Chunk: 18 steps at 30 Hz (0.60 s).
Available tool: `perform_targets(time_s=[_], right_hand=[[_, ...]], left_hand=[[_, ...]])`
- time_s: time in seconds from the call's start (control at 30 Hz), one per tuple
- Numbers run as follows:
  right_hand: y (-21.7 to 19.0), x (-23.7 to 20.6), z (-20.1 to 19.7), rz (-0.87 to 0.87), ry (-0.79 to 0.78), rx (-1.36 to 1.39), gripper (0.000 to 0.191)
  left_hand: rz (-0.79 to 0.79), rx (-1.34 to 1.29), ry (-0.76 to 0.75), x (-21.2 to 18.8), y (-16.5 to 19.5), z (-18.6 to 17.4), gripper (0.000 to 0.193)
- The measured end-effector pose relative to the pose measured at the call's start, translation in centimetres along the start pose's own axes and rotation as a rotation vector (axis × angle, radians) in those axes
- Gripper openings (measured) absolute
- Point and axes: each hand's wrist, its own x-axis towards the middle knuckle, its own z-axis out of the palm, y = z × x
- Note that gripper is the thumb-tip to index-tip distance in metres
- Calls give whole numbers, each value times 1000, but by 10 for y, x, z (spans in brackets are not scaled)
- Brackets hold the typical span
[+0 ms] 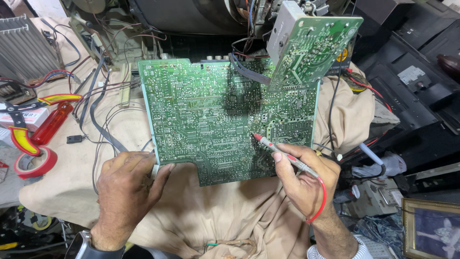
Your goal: The person holds a green circuit board with the left hand and uses a multimeter probe in the right hand to touch multiple test points on the board. The person moves the probe across different areas of the board while maintaining contact with the circuit traces.
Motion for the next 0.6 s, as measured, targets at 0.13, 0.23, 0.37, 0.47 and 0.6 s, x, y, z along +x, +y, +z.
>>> perform_targets(time_s=[0.13,0.23,0.37,0.47,0.6], right_hand=[[-3,3,-4,14,-60,-25,16],[-4,7,-9,-143,-105,27,12],[-5,11,-14,-171,-176,14,12],[-5,13,-17,-214,-195,5,14],[-4,12,-19,-186,-224,-15,17]], left_hand=[[-13,24,1,-4,1,1,28],[3,44,-7,-5,0,8,31],[0,57,-21,-17,-2,13,32],[-10,72,-19,-18,-1,15,33],[-12,67,-21,-18,0,15,34]])
